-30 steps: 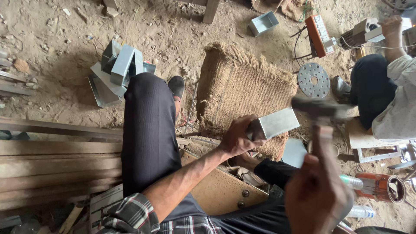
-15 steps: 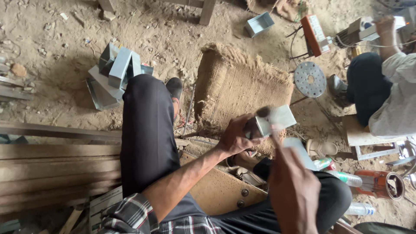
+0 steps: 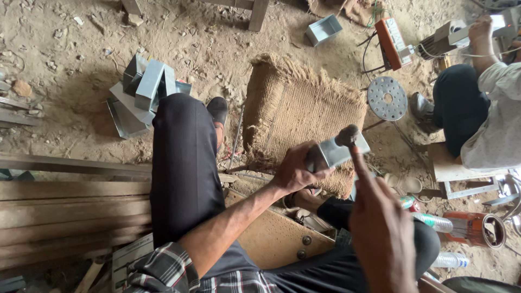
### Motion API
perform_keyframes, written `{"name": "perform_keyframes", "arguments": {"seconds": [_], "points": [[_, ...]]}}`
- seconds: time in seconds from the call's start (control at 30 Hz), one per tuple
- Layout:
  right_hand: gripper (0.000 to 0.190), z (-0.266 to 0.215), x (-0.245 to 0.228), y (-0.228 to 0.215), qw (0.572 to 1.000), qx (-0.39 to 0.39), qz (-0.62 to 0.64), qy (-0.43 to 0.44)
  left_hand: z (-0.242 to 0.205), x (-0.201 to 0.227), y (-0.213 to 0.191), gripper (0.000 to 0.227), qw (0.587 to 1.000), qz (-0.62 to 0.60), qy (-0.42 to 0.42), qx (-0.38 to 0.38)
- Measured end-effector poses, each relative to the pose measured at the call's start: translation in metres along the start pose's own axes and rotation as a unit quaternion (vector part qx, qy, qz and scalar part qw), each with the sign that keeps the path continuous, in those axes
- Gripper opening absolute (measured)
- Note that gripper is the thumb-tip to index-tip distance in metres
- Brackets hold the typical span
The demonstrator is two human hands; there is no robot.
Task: The person sits on the floor and uses a hammer to repeatedly strike a small rectangular metal box placed on a woven mat. The person rotates the box to hit different sides and edges, occasionally inspecting the seams.
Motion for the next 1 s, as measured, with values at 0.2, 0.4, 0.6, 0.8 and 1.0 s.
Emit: {"name": "perform_keyframes", "arguments": {"seconds": [0.2,0.4,0.6,0.8,1.0], "points": [[0.053,-0.027,0.009,-0.033,0.99,0.134,0.036,0.021,-0.001,0.002,-0.001,0.072,1.0,0.018,0.016,-0.001],[0.063,-0.006,-0.005,0.008,1.0,-0.021,0.01,-0.015,0.0,0.014,-0.009,0.078,1.0,-0.004,0.02,0.011],[0.058,-0.035,0.009,-0.041,0.991,0.122,0.052,0.006,-0.002,0.005,0.0,0.082,0.999,-0.019,0.033,0.007],[0.068,-0.002,0.001,0.009,0.996,-0.025,-0.089,0.001,-0.003,0.007,-0.005,0.078,0.999,-0.031,0.029,0.01],[0.052,-0.027,-0.004,-0.056,0.991,0.128,-0.034,0.023,0.002,0.005,0.0,0.07,0.999,-0.022,-0.013,-0.025]]}}
Point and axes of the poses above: each hand's wrist, its own z-axis towards the middle knuckle, its own y-axis out of the palm, x = y × z, the point moved 9 cm from there along z, towards the middle knuckle, and after that the axes turned 7 degrees about z, right-handed, at the moved point
